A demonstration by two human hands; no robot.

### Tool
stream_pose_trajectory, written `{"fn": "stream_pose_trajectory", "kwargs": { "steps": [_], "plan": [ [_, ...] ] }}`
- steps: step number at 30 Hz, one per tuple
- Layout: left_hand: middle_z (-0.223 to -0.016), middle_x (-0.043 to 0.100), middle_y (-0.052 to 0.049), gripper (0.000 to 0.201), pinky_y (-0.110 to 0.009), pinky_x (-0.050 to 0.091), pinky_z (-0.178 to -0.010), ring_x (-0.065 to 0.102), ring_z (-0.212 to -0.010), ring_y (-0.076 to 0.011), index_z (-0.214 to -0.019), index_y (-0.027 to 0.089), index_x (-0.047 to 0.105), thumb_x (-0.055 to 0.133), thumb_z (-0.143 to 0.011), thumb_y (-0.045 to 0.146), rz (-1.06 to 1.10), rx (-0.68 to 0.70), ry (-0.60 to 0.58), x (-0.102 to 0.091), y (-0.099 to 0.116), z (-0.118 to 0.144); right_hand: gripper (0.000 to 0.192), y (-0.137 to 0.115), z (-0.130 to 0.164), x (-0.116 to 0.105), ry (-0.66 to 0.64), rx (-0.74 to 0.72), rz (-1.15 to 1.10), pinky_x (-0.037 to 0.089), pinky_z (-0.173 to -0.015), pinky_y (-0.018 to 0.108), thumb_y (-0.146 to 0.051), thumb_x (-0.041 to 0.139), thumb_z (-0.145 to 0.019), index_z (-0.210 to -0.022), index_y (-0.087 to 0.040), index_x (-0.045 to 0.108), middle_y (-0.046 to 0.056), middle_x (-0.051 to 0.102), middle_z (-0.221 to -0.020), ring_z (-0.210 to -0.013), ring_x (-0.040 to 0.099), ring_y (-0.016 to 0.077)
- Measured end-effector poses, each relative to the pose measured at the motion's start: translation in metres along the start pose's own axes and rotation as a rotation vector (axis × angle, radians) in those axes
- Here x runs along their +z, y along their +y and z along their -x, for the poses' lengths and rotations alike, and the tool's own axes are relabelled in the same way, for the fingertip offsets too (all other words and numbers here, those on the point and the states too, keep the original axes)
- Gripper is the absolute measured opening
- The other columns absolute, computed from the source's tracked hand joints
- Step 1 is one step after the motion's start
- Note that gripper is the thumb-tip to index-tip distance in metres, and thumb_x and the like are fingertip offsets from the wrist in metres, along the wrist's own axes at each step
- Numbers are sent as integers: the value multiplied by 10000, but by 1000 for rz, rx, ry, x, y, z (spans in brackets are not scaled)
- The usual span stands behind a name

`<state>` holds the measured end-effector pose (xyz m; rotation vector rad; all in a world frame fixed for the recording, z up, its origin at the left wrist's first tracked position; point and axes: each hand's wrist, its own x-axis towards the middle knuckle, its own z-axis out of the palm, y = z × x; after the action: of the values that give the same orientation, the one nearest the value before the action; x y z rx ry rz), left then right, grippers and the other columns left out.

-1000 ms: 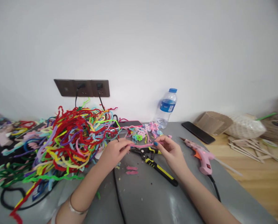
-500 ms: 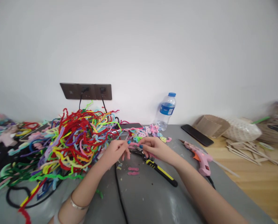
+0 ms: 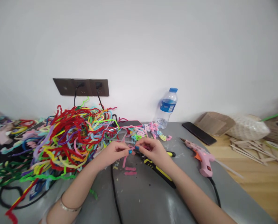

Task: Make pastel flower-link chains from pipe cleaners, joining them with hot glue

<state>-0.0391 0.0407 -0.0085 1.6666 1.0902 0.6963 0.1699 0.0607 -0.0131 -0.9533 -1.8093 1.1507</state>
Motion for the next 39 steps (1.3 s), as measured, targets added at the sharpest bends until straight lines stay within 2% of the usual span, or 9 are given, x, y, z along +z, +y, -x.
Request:
{"fn": "stream_pose_trajectory", "kwargs": {
  "steps": [4,8,13,19,22,26,31,35,39],
  "plan": [
    [-661,584,17,233,-203,418,-505,506,-532,-99,-935,157,711,631,-836,352,145,-72,-26,4,4,2,172,-1,1,2,-12,-2,22,455,-599,270,-342,612,-830,-799,-188,681,29,683,-704,-643,604,169],
    [-634,581,22,312,-219,473,-495,536,-485,-94,-820,153,638,654,-817,465,310,-132,-19,6,10,2,147,-1,2,3,-5,-14,5,471,-631,277,-318,599,-830,-808,-187,662,29,680,-737,-663,611,167],
    [-588,558,36,337,-179,428,-455,525,-474,-77,-753,153,601,695,-785,475,307,-110,40,7,7,0,139,-1,0,1,28,-12,-76,472,-626,270,-321,613,-819,-843,-189,648,16,663,-731,-656,601,154],
    [-598,544,47,304,-179,417,-464,493,-474,-67,-807,154,604,690,-789,444,379,-67,131,5,1,-3,315,0,-3,-10,32,156,-243,432,-544,253,-493,697,-772,-811,-184,645,5,659,-644,-549,544,126],
    [-593,524,53,270,-174,390,-476,476,-488,-65,-829,148,633,666,-810,415,309,0,198,5,1,-4,378,-2,-1,-11,-79,252,-300,404,-532,245,-538,742,-724,-800,-174,676,11,676,-665,-551,538,117],
    [-637,557,33,253,-186,391,-500,500,-538,-85,-833,146,650,663,-813,398,232,42,230,8,3,-5,379,-6,2,-6,-211,334,-302,321,-498,221,-507,814,-650,-729,-156,695,-32,591,-595,-509,444,73],
    [-696,647,1,252,-186,410,-525,575,-599,-105,-887,153,660,670,-820,396,276,74,280,13,4,-6,401,-6,3,0,-172,389,-416,310,-462,199,-518,817,-650,-769,-173,651,-54,578,-588,-472,463,62],
    [-683,699,-22,346,-196,421,-490,615,-558,-120,-947,146,657,655,-832,473,358,13,228,18,6,-5,397,-2,2,0,-99,366,-516,363,-477,198,-513,809,-680,-809,-183,631,-38,621,-632,-494,522,75],
    [-738,740,-47,436,-216,479,-531,667,-588,-139,-919,141,693,624,-831,562,398,-16,151,24,8,-5,415,1,0,-1,-69,309,-514,352,-470,202,-536,808,-675,-788,-179,627,-35,631,-622,-474,506,70]
  ]
}}
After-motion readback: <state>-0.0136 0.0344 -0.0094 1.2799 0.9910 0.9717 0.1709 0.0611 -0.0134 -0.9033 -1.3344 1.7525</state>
